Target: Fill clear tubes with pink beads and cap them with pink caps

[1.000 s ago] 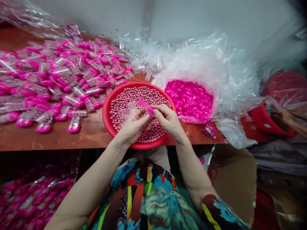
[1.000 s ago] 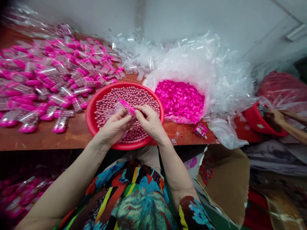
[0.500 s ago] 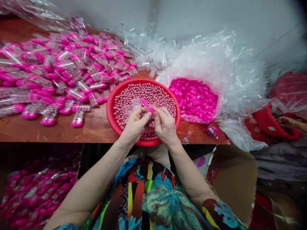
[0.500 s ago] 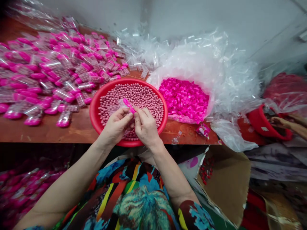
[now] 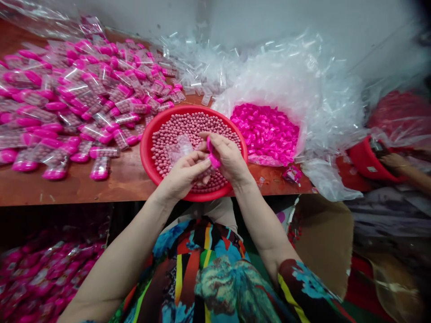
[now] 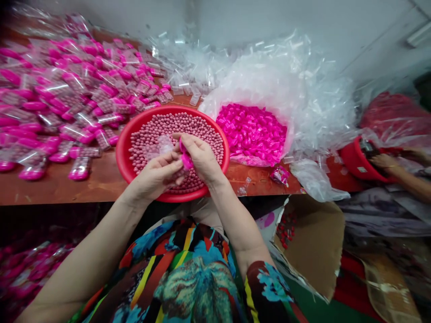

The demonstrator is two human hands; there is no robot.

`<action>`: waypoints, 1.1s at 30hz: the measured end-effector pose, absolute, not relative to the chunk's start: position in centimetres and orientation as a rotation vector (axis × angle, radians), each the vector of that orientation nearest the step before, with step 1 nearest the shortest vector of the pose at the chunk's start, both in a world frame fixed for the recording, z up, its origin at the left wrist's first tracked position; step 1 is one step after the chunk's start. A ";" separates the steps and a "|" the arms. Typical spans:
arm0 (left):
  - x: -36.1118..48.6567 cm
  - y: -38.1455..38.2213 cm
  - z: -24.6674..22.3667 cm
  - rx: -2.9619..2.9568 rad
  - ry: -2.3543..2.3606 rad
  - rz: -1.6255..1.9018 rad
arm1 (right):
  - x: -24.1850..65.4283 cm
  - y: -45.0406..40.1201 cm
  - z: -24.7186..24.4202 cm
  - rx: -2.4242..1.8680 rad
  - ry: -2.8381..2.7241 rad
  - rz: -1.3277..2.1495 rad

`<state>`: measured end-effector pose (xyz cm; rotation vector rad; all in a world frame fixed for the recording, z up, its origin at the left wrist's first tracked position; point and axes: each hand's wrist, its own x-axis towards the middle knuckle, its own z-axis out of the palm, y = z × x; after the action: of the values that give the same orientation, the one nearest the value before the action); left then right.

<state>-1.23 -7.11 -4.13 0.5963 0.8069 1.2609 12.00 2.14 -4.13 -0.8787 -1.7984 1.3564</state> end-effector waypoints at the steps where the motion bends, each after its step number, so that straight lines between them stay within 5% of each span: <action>1: -1.3 -7.0 -4.1 0.557 0.804 1.279 | 12.1 2.0 -4.1 -0.858 -1.814 1.289; 10: -1.1 -6.7 -4.4 0.426 0.778 1.342 | 13.7 -2.0 -6.7 -0.729 -2.189 0.473; 24: 0.2 -6.7 -5.4 0.805 1.156 1.514 | 13.8 -1.2 -7.2 -0.786 -2.216 0.381; 33: -0.2 -7.1 -5.6 0.754 0.915 1.323 | 14.0 -1.5 -7.1 -0.779 -2.220 0.230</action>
<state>-0.22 -7.12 -5.56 0.7539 0.9151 1.3228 14.04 -1.52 -7.08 -0.7786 -2.2197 0.2300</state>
